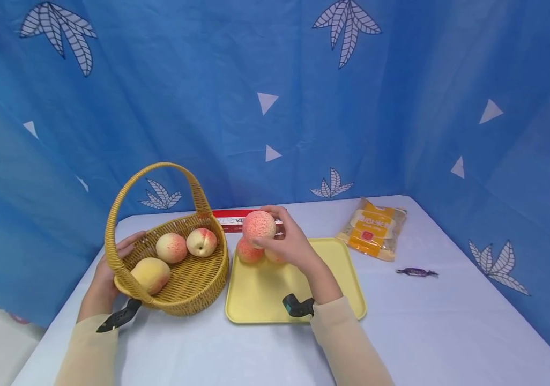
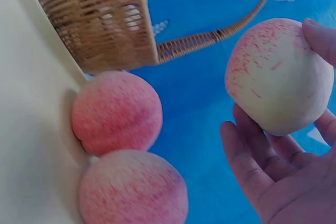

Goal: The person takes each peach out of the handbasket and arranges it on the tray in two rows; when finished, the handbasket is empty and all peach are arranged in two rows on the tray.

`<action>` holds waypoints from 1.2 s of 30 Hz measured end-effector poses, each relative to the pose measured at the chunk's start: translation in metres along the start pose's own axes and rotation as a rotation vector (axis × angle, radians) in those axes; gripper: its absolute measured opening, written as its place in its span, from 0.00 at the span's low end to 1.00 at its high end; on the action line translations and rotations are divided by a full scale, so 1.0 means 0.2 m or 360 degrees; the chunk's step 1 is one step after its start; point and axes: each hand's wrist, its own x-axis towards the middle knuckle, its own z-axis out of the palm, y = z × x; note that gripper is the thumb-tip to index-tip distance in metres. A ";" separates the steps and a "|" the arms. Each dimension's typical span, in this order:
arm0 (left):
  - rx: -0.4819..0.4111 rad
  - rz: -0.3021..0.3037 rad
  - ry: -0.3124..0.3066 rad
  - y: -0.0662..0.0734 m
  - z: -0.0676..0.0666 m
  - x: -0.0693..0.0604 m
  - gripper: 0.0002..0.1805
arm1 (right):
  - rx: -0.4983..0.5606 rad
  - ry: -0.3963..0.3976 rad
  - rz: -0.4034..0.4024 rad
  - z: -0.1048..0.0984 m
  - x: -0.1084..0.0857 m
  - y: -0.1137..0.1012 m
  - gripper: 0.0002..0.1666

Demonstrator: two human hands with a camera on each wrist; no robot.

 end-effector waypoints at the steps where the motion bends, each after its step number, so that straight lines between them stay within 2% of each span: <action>1: -0.0003 -0.0006 0.0001 0.00 0.00 0.00 0.28 | 0.0000 0.0004 -0.0004 -0.01 0.00 0.00 0.40; 13: -0.0037 0.0012 -0.0016 0.01 0.01 0.01 0.27 | 0.0086 -0.0040 0.0040 -0.17 -0.04 0.00 0.42; 21: -0.0033 0.0035 -0.0001 0.00 0.01 0.01 0.27 | -0.0076 -0.0014 0.0072 -0.27 -0.04 0.04 0.43; 29: -0.0018 0.0028 -0.0005 -0.01 0.01 0.00 0.27 | -0.0107 0.0039 0.0158 -0.34 -0.07 0.09 0.41; 36: -0.0042 0.0029 0.0000 -0.01 0.01 0.00 0.27 | -0.0251 0.0043 0.0303 -0.38 -0.08 0.14 0.41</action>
